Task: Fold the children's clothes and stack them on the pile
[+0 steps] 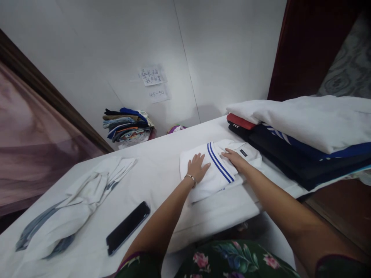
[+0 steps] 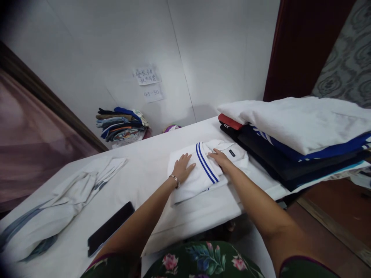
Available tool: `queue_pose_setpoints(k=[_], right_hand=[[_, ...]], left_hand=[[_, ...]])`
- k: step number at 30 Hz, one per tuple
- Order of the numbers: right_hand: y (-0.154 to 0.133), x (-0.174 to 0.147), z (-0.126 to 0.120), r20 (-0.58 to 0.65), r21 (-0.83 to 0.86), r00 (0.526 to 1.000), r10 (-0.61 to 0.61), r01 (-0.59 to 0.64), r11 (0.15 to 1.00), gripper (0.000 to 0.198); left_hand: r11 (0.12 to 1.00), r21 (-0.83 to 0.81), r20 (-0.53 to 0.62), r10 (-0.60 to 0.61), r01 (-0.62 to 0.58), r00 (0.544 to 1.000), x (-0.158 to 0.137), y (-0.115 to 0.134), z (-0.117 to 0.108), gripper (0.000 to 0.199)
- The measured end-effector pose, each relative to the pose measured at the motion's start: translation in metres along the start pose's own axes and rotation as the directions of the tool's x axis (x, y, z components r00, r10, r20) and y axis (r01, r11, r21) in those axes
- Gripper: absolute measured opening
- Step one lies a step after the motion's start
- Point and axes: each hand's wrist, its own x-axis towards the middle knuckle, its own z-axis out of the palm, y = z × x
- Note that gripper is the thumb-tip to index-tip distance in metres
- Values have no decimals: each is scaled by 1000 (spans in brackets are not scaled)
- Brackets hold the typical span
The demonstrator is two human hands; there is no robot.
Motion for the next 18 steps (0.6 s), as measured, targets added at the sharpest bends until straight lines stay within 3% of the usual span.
queue_pose_setpoints(k=[10,18], right_hand=[[-15,-1,10,246,107,968,40,-68,992,58],[-18,2,21,140,-194,982,-131,157,968,71]], left_hand=[[994,109,68,21,-28,997,-6,-7,24,72],[988,145,44,41,-47,998,-6,-12,31,72]])
